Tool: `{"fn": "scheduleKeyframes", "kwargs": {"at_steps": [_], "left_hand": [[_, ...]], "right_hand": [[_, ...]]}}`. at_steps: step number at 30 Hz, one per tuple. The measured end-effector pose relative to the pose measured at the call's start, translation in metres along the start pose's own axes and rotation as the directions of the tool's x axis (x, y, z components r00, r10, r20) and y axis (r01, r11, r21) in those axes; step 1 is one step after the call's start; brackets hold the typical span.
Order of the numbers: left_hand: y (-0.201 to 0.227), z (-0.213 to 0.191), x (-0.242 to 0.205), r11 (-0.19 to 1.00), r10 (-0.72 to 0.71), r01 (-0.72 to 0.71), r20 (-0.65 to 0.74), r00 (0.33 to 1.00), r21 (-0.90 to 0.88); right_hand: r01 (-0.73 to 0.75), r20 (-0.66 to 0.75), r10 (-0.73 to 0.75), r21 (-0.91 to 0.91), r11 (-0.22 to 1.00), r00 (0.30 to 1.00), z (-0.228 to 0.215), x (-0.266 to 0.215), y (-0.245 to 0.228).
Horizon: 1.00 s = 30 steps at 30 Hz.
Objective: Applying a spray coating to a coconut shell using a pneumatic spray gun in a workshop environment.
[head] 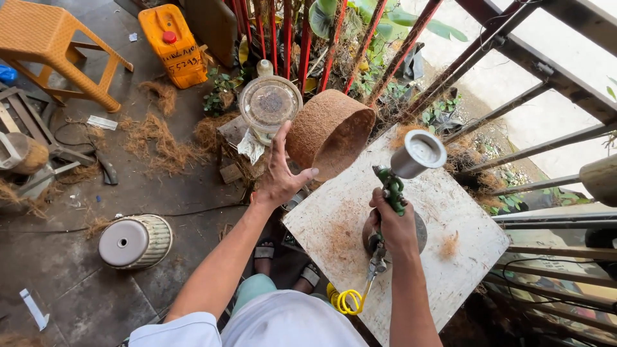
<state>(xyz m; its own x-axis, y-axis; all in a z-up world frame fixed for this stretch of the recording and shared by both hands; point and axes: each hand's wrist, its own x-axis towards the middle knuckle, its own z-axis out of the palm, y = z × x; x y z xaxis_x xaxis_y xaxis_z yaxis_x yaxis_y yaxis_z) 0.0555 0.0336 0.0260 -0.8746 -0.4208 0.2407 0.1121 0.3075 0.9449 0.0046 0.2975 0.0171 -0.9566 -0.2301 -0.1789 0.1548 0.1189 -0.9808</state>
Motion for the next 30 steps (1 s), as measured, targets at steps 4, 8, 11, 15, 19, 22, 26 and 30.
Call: {"fn": "scheduleKeyframes", "kwargs": {"at_steps": [4,8,11,15,19,22,26,30], "left_hand": [[-0.014,0.008,-0.006,0.980,-0.114,0.116,0.018,0.993,-0.160],[-0.030,0.018,-0.010,0.896,-0.223,0.250,0.114,0.968,-0.368],[-0.025,0.023,-0.009,0.785,-0.292,0.348,0.191,0.937,-0.512],[-0.021,0.028,-0.014,0.646,-0.369,0.444,0.255,0.894,-0.621],[-0.025,0.029,-0.015,0.637,-0.379,0.453,0.258,0.889,-0.624],[-0.021,0.028,-0.017,0.665,-0.357,0.446,0.270,0.894,-0.599],[-0.013,0.023,-0.020,0.679,-0.355,0.446,0.271,0.895,-0.583],[-0.013,0.020,-0.020,0.674,-0.342,0.445,0.284,0.896,-0.590]], "right_hand": [[0.030,0.027,-0.031,0.030,0.999,0.999,0.003,-0.004,-0.012],[0.040,0.112,-0.044,0.040,0.998,0.993,0.008,-0.015,-0.017],[0.043,0.196,-0.050,0.039,0.998,0.979,0.009,-0.017,-0.018],[0.033,0.277,-0.048,0.058,0.998,0.960,0.009,-0.025,-0.015],[0.037,0.282,-0.057,0.076,0.996,0.958,0.009,-0.026,-0.020],[0.057,0.220,-0.070,0.067,0.996,0.973,0.006,-0.028,-0.019],[0.073,-0.005,-0.072,0.028,0.997,0.997,0.006,-0.025,-0.019],[0.081,-0.080,-0.077,0.060,0.995,0.994,0.000,-0.018,-0.009]]}}
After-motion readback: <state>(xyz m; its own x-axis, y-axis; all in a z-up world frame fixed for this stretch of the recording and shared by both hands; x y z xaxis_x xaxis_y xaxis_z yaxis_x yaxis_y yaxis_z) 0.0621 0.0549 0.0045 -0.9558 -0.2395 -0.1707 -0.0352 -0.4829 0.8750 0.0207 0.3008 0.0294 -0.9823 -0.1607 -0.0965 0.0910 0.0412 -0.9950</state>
